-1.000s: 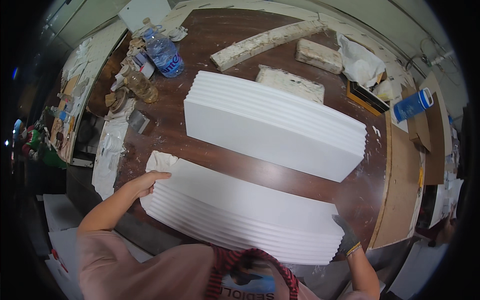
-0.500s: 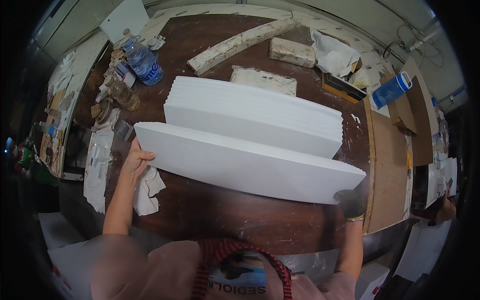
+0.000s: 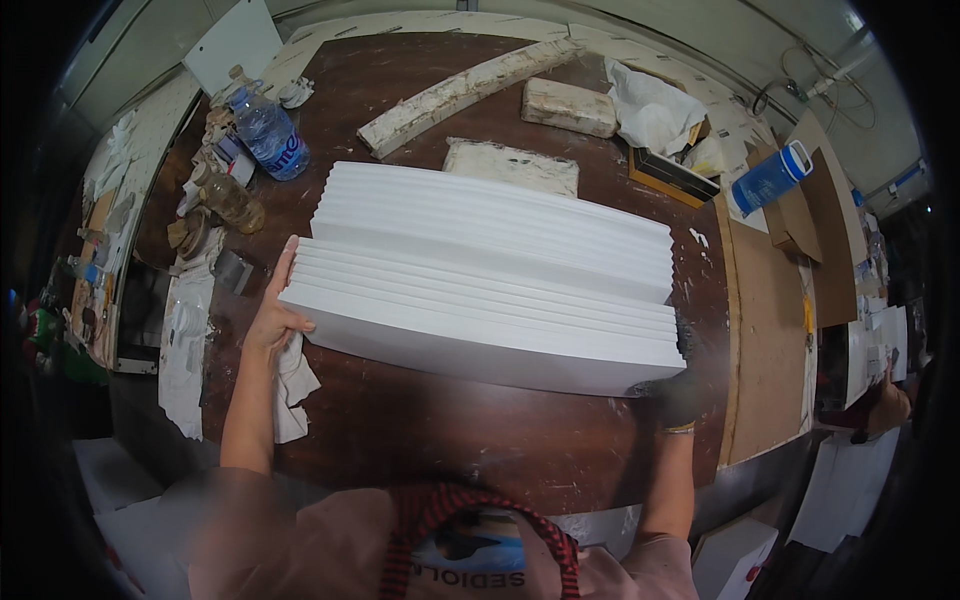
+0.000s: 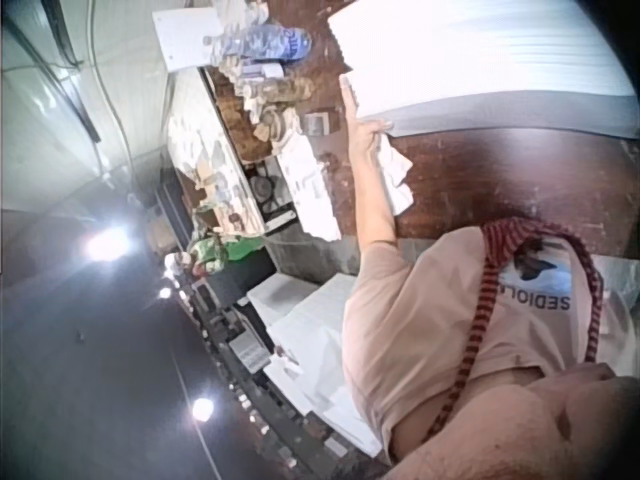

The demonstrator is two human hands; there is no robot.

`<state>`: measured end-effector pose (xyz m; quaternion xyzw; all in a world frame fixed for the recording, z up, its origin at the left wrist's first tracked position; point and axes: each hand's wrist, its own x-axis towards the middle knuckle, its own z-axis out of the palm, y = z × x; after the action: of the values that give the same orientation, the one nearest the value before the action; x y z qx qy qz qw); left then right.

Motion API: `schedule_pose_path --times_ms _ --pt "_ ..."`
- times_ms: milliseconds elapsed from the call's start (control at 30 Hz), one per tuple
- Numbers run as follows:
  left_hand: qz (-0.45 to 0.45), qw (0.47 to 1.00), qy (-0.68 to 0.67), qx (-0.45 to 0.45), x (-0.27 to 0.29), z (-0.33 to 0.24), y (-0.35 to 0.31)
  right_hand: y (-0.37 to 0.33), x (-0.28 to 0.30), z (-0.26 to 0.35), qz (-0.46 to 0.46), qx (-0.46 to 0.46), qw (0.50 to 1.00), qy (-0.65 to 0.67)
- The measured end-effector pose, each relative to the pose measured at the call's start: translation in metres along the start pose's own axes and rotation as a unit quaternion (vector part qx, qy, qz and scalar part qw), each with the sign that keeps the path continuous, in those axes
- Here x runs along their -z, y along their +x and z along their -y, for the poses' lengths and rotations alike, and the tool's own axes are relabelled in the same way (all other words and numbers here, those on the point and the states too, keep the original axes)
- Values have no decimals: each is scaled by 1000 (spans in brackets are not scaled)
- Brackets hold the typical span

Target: The person wipes a stack of white ripped paper sheets on a wooden table using a white cloth. They repeatedly lift, turn, and wipe the stack, occasionally using a small metal scraper to clean edges. The stack is handled one at a time and repositioned multiple times during the process.

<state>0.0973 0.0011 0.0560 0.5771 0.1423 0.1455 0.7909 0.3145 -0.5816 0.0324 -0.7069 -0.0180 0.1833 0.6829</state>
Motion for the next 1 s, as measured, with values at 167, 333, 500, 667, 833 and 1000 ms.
schedule_pose_path --times_ms 167,333,500,667,833,1000 --pt "-24 997 71 29 13 6 -6 -16 -5 -3 -15 -58 998 -30" --pt "-109 863 492 -26 44 16 -45 -19 -19 -5 -50 -93 992 66" --pt "-57 696 715 -12 67 62 -106 -1 -29 10 -53 44 984 162" --pt "-381 917 114 15 133 27 -96 56 -13 31 -41 97 991 85" --pt "-252 966 -65 2 170 -42 -32 117 -8 27 -32 41 999 8" --pt "-218 969 -102 59 127 -13 79 152 -11 16 -73 14 997 18"
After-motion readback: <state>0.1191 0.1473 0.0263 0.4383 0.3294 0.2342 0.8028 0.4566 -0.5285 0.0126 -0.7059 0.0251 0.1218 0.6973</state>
